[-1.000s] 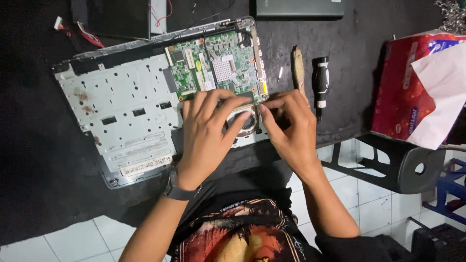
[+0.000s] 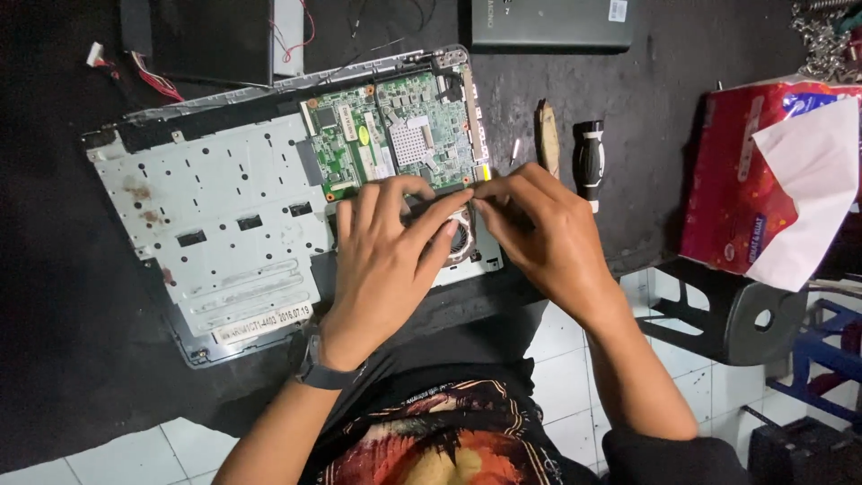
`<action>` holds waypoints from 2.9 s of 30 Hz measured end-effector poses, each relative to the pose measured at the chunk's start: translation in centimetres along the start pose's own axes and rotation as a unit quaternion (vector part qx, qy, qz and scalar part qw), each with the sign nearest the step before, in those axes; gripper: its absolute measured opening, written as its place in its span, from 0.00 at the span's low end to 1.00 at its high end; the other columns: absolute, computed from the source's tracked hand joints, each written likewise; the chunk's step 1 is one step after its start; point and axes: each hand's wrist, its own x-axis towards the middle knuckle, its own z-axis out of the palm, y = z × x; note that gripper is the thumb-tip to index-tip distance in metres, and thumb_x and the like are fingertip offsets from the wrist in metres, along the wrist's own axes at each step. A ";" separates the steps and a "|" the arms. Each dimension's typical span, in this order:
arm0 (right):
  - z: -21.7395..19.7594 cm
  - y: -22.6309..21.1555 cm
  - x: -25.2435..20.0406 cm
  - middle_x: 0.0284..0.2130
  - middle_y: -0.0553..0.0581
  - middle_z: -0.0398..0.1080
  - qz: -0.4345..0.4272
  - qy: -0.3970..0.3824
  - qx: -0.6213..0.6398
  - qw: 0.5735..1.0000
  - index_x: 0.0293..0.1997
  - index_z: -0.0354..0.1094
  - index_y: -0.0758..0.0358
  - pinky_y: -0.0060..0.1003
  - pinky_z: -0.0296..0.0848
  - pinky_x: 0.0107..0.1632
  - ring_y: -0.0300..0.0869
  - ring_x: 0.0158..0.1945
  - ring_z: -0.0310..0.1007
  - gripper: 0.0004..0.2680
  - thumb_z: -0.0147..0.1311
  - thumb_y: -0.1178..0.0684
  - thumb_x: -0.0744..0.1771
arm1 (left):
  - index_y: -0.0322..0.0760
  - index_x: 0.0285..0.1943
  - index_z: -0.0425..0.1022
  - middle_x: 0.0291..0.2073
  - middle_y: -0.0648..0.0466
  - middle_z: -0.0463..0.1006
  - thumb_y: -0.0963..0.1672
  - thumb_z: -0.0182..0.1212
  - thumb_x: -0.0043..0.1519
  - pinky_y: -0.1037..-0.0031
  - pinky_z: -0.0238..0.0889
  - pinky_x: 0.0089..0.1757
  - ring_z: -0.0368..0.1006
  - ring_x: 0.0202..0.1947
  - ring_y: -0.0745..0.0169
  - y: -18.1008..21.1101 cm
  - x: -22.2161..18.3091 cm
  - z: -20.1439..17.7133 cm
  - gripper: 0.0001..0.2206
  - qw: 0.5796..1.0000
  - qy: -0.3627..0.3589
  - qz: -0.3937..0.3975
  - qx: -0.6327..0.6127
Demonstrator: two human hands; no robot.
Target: Removing and cleaning the cooling fan and heatsink from a laptop motherboard using a brush and screwdriver.
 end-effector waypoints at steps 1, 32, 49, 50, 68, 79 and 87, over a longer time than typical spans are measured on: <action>0.1 0.0 0.0 0.29 0.56 0.70 0.000 0.000 0.000 1.000 0.44 0.77 0.59 0.39 0.74 0.34 0.48 0.29 0.75 0.04 0.61 0.61 0.68 | 0.54 0.60 0.76 0.44 0.56 0.65 0.47 0.53 0.69 0.66 0.46 0.39 0.60 0.41 0.57 0.0 -0.1 0.0 0.12 1.000 0.000 0.000 0.000; 0.2 0.5 0.8 0.29 0.51 0.69 -0.123 -0.006 -0.173 0.977 0.39 0.75 0.57 0.36 0.73 0.34 0.48 0.29 0.76 0.02 0.59 0.58 0.68 | 0.42 0.49 0.79 0.43 0.53 0.68 0.47 0.58 0.67 0.66 0.50 0.39 0.62 0.42 0.55 0.6 -0.2 -0.2 0.09 0.998 0.011 -0.039 -0.048; -1.0 -0.1 2.6 0.31 0.50 0.69 -0.176 -0.098 -0.301 0.932 0.39 0.72 0.59 0.35 0.74 0.31 0.45 0.26 0.76 0.01 0.57 0.56 0.67 | 0.39 0.50 0.80 0.44 0.53 0.68 0.46 0.58 0.67 0.65 0.51 0.39 0.62 0.43 0.55 0.4 0.5 -0.8 0.10 0.998 -0.012 -0.040 -0.044; -1.0 -0.2 2.6 0.31 0.50 0.69 -0.181 -0.109 -0.314 0.926 0.39 0.71 0.59 0.35 0.74 0.31 0.44 0.26 0.76 0.01 0.56 0.56 0.68 | 0.39 0.50 0.79 0.44 0.53 0.68 0.46 0.58 0.67 0.65 0.51 0.39 0.62 0.43 0.55 0.5 0.4 -0.9 0.09 0.998 -0.016 -0.043 -0.046; -0.1 1.0 1.3 0.34 0.50 0.66 -0.181 -0.098 -0.286 0.936 0.42 0.69 0.61 0.35 0.74 0.33 0.45 0.27 0.77 0.01 0.54 0.57 0.68 | 0.37 0.49 0.80 0.43 0.52 0.68 0.45 0.58 0.66 0.64 0.51 0.40 0.62 0.43 0.54 0.8 0.2 -0.8 0.09 0.997 -0.007 -0.043 -0.061; 1.9 -0.4 -1.0 0.35 0.51 0.73 0.003 0.084 -0.026 0.996 0.46 0.78 0.56 0.44 0.76 0.43 0.51 0.38 0.78 0.05 0.62 0.57 0.67 | 0.42 0.51 0.80 0.43 0.53 0.68 0.46 0.59 0.66 0.65 0.51 0.40 0.63 0.43 0.54 0.7 0.6 -0.9 0.09 0.997 0.007 -0.039 -0.071; 1.8 -0.7 -1.5 0.32 0.56 0.72 0.020 0.111 0.026 0.993 0.44 0.78 0.64 0.46 0.77 0.41 0.50 0.37 0.75 0.04 0.62 0.58 0.68 | 0.43 0.47 0.81 0.41 0.54 0.71 0.47 0.62 0.66 0.65 0.53 0.40 0.66 0.42 0.57 0.9 0.2 -0.7 0.07 0.998 0.027 -0.025 -0.059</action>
